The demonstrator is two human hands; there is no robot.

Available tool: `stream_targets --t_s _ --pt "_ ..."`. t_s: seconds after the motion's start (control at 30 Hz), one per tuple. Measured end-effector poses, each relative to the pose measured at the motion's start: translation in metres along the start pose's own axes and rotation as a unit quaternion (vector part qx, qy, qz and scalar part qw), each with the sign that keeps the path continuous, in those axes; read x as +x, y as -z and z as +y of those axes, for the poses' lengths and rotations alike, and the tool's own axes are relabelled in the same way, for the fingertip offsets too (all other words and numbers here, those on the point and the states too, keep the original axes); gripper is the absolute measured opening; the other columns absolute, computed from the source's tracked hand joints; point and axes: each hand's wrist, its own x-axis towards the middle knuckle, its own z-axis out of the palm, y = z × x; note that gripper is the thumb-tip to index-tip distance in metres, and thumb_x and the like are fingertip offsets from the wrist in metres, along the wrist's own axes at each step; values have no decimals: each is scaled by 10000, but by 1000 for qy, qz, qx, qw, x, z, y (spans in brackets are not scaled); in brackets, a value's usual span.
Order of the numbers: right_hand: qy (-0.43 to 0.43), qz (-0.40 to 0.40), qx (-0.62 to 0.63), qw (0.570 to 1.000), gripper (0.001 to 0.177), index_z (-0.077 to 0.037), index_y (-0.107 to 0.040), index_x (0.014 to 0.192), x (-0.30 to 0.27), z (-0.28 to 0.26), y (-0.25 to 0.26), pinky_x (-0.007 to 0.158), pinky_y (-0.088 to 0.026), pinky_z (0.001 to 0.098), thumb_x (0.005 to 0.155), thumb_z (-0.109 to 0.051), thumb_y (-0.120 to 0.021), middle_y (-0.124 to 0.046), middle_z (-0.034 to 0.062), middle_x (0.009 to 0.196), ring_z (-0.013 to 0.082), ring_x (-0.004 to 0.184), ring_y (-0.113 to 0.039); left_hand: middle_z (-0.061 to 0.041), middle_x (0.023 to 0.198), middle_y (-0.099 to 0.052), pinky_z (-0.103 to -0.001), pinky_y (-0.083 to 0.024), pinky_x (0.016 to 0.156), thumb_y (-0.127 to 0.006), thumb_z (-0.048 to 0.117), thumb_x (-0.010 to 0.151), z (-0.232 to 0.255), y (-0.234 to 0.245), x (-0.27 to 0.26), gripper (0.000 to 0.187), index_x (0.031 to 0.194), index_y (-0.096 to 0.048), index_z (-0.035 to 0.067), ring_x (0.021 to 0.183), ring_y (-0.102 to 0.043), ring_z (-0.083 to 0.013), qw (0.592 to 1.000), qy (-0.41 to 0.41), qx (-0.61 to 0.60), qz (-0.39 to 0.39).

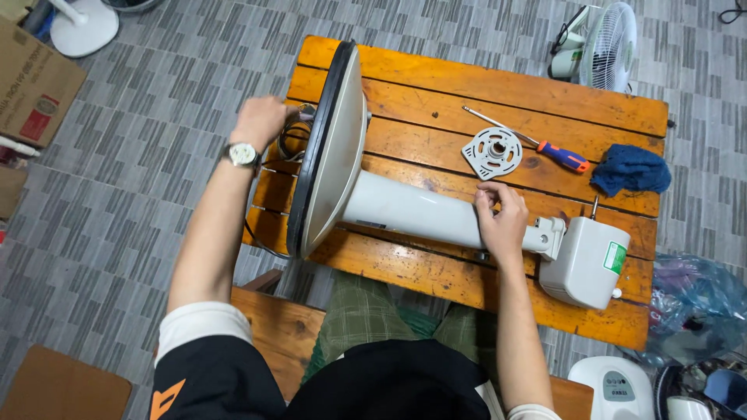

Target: Cleaning and wiping down components of a disassembled electric fan using a toothbrush and cloth.

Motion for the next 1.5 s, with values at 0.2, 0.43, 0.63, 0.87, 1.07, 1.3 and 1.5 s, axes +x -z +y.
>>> stream_targets --t_s 0.2,0.43,0.63,0.87,1.07,1.3,1.5 --pt "3 5 1 1000 47 -116 -723 1042 -1 1 -2 816 -428 336 1023 -116 -680 -623 28 708 206 767 -616 -70 864 -749 -324 -601 701 -537 240 1103 0 63 -43 251 1176 -773 280 808 -746 -217 987 42 -123 -96" --pt "16 5 9 1000 53 -109 -726 1031 1 0 -1 806 -443 352 1005 -98 -682 -625 49 707 230 756 -621 -89 895 -687 -473 -603 713 -566 261 1090 -13 112 -110 212 1244 -703 214 808 -747 -349 980 98 -171 -35" --pt "32 1 9 999 58 -121 -725 1034 2 14 -3 804 -455 356 991 -102 -692 -637 48 722 225 763 -632 -125 900 -617 -530 -594 617 -535 254 1160 -6 215 -132 264 1392 -618 159 679 -729 -433 975 178 -108 74" --pt "25 6 17 1000 119 45 -713 998 3 -11 4 668 -489 305 948 -50 -661 -688 106 849 190 716 -583 25 765 -510 -186 -370 315 -582 136 1059 28 266 -93 418 1465 -627 223 477 -480 -43 979 128 25 159" --pt "19 8 9 1000 119 42 -720 989 5 -12 3 650 -488 301 941 -48 -661 -693 104 834 183 702 -586 14 850 -554 -233 -408 388 -633 152 943 27 267 -58 440 1377 -624 227 514 -537 -54 967 100 82 218" --pt "14 13 15 1000 121 45 -716 995 5 -12 2 654 -479 295 941 -49 -663 -683 99 826 179 698 -570 11 798 -630 -199 -391 383 -629 149 945 16 230 -4 418 1353 -655 236 438 -510 -40 968 60 87 226" --pt "3 19 2 1000 139 26 -735 1016 3 -7 -2 631 -471 280 928 -53 -662 -686 90 829 162 695 -567 -12 729 -632 -296 -510 453 -602 253 1005 -1 165 32 246 1208 -727 313 480 -596 -167 978 23 19 204"
